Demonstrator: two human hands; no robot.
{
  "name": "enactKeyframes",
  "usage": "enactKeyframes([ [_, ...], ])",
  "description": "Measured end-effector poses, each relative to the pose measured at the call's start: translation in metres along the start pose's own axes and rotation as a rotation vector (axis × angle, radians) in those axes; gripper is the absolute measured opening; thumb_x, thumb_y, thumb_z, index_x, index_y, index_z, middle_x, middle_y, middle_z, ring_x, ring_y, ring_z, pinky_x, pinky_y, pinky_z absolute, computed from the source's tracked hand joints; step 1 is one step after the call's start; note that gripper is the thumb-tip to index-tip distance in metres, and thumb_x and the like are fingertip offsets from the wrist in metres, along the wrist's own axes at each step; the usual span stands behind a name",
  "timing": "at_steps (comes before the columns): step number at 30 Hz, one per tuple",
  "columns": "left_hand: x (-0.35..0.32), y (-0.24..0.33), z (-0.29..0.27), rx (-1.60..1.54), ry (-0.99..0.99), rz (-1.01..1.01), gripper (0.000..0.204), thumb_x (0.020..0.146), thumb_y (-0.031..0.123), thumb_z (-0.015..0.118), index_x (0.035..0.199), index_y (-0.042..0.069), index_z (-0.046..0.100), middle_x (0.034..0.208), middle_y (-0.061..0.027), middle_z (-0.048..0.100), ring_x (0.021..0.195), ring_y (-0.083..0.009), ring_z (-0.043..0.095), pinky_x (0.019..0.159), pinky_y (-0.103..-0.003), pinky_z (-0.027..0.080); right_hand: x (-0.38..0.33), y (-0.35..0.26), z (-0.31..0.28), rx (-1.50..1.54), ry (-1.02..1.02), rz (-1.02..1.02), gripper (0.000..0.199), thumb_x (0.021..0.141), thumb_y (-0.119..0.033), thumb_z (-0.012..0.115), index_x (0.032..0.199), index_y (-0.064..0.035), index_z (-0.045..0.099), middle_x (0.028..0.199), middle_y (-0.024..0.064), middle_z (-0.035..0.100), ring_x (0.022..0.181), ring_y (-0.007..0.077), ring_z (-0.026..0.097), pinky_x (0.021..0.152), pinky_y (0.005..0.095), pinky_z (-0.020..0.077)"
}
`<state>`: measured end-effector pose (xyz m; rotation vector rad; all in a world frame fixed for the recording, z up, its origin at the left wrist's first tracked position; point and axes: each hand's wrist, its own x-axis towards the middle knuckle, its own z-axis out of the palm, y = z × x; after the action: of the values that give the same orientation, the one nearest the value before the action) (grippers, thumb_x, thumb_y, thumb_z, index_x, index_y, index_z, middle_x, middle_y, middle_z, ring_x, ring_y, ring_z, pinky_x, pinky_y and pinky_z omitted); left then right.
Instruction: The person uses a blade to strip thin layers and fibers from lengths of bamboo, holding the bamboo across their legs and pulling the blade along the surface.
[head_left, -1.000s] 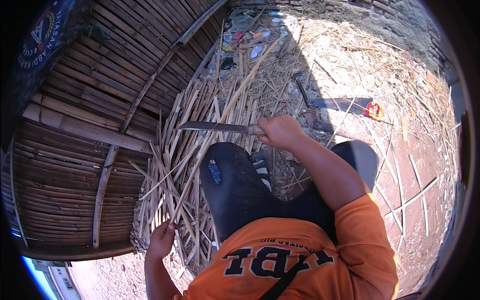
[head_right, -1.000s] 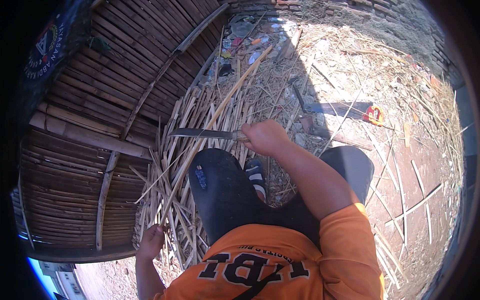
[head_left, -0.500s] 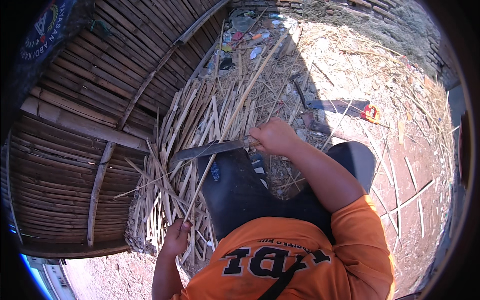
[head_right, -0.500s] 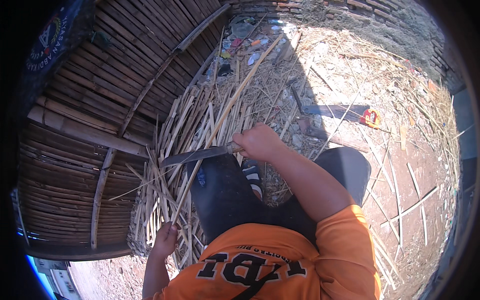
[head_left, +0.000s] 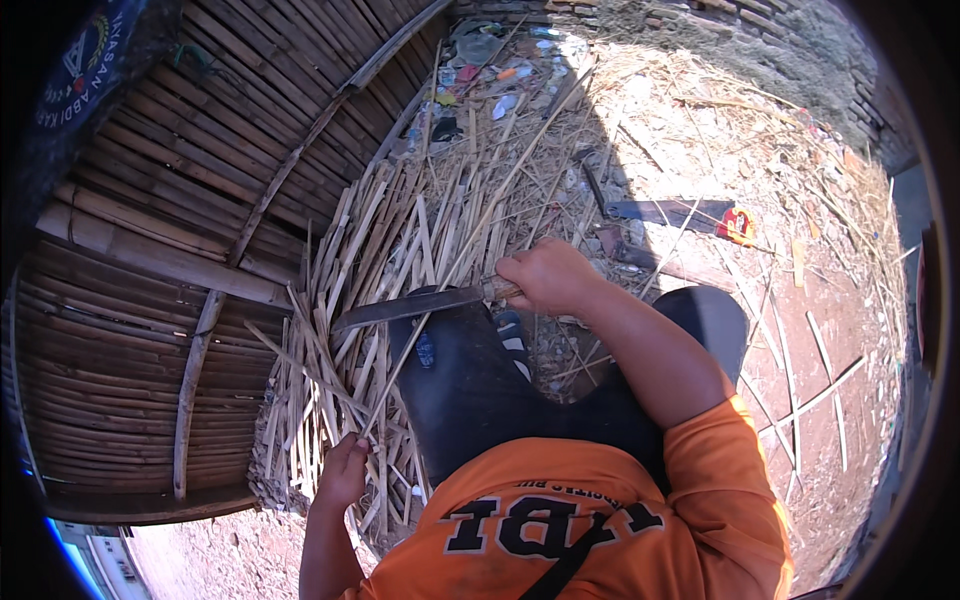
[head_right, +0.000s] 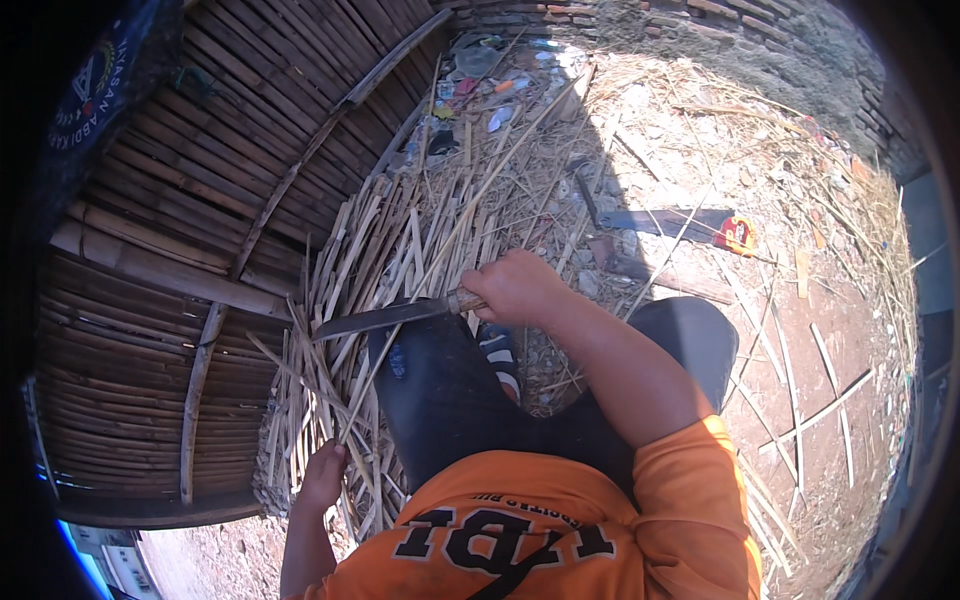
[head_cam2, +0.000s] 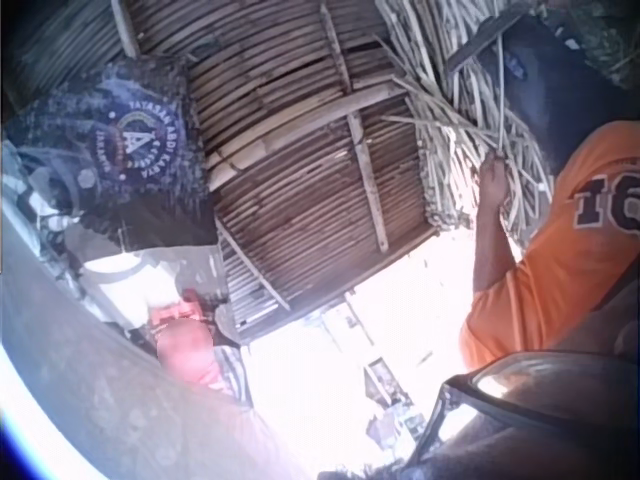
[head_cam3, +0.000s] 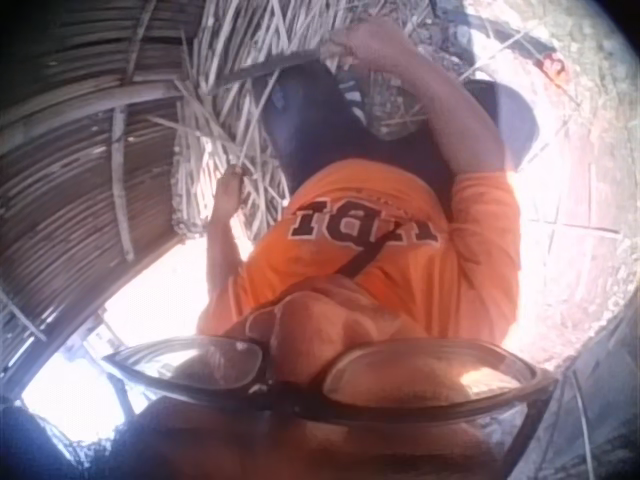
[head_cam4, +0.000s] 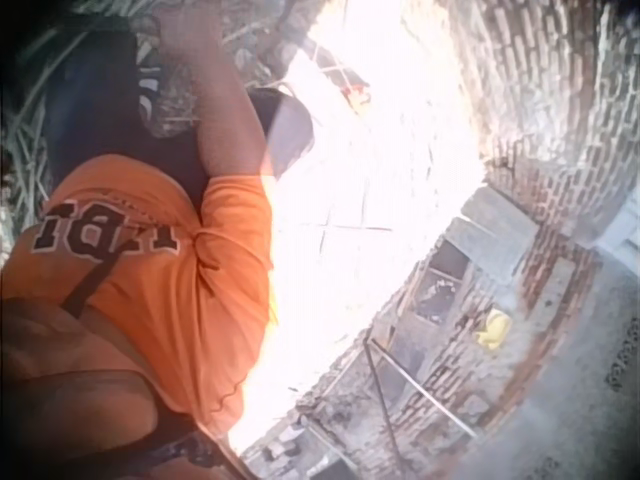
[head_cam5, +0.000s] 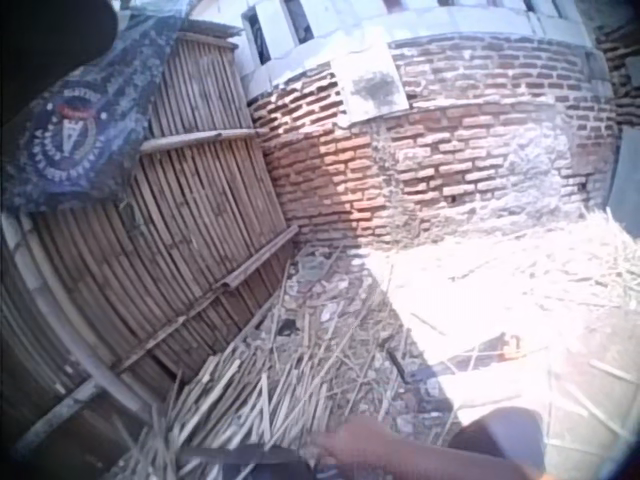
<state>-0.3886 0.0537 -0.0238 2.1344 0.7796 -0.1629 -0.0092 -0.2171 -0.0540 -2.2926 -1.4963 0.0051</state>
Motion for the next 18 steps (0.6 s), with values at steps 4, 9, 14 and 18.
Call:
enactKeyframes([
  [4,0.008,-0.014,0.007,0.276,0.110,0.152,0.044,0.106,0.038,0.048,0.091,-0.002,0.059,0.066,-0.0207,0.060,0.062,-0.0361,0.062,0.061,-0.045,0.047,0.005,0.020,0.004,0.091,-0.066,0.161,0.037,0.078,-0.030,0.073,0.104,-0.0069,0.062,0.079,0.0188,0.069,0.084,0.0404,0.069,0.075,0.0530,0.0541],
  [9,0.015,-0.022,0.014,0.350,0.125,0.126,0.048,0.107,0.041,0.045,0.089,-0.002,0.058,0.069,-0.0230,0.059,0.065,-0.0411,0.061,0.063,-0.047,0.046,-0.001,0.067,-0.003,0.240,0.174,0.502,0.035,0.079,-0.031,0.075,0.101,-0.0067,0.062,0.080,0.0182,0.068,0.082,0.0409,0.068,0.074,0.0524,0.0528],
  [14,0.013,-0.044,0.027,-0.006,-0.053,0.052,0.055,0.108,0.052,0.037,0.077,0.008,0.051,0.063,0.0051,0.045,0.059,-0.0075,0.040,0.054,-0.027,0.033,0.002,0.002,-0.014,0.112,-0.050,0.167,0.033,0.079,-0.030,0.072,0.100,-0.0053,0.064,0.084,0.0191,0.070,0.084,0.0419,0.068,0.077,0.0509,0.0537],
  [18,0.019,-0.041,0.025,-0.021,-0.142,0.060,0.055,0.108,0.053,0.037,0.078,0.008,0.052,0.064,0.0045,0.045,0.059,-0.0078,0.041,0.054,-0.027,0.035,-0.001,0.031,-0.001,0.215,0.024,0.218,0.032,0.078,-0.028,0.073,0.100,-0.0064,0.064,0.085,0.0199,0.070,0.086,0.0410,0.069,0.079,0.0520,0.0543],
])
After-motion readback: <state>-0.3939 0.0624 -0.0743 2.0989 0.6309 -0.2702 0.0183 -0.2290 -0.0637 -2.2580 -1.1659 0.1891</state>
